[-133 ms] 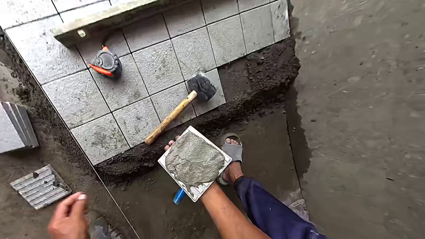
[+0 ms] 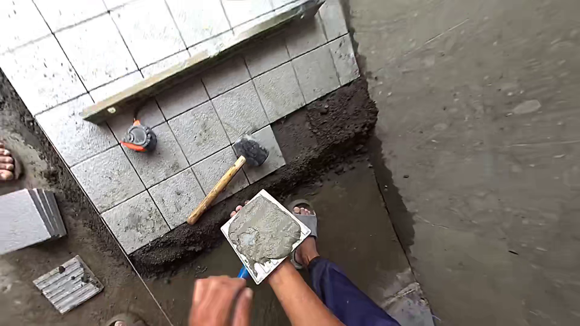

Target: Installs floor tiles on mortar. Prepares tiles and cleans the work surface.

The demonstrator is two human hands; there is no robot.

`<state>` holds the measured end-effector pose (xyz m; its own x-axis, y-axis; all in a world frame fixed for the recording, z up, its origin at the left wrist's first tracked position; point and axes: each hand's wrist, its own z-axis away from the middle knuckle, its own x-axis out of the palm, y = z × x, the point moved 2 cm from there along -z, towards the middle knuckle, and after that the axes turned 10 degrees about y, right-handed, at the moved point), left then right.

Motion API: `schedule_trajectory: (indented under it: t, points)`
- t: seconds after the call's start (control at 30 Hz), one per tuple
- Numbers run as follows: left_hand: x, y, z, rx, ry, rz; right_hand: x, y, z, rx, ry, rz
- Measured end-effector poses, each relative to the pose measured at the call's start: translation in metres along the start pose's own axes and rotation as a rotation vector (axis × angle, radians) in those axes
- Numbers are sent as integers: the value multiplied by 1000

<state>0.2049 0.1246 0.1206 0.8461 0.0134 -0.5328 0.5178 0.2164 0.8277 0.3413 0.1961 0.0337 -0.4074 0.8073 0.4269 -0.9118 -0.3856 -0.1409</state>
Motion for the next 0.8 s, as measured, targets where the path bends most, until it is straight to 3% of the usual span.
schedule_trajectory:
  t: [0.07, 0.13, 0.17, 0.27, 0.37, 0.47, 0.6, 0.8]
  points:
    - [55, 52, -26, 145, -68, -76, -25, -40, 22, -142, 164, 154]
    - [101, 72, -51, 237, -59, -165, 3, -87, 46, -192, 482, 374]
    - [120, 77, -62, 276, -37, -201, 14, -107, 48, -208, 545, 420]
    - [163, 93, -92, 335, 25, -246, 2, -154, -2, -355, 470, 320]
    - [195, 104, -129, 312, 46, -274, -8, -205, -64, -365, 566, 333]
    - [220, 100, -166, 139, 3, -261, -18, -256, -90, -407, 581, 677]
    - [251, 77, -203, -260, -59, -177, -14, -307, -132, -538, 530, 1169]
    - [299, 22, -226, -586, 10, -90, 26, -348, -187, -584, 358, 1732]
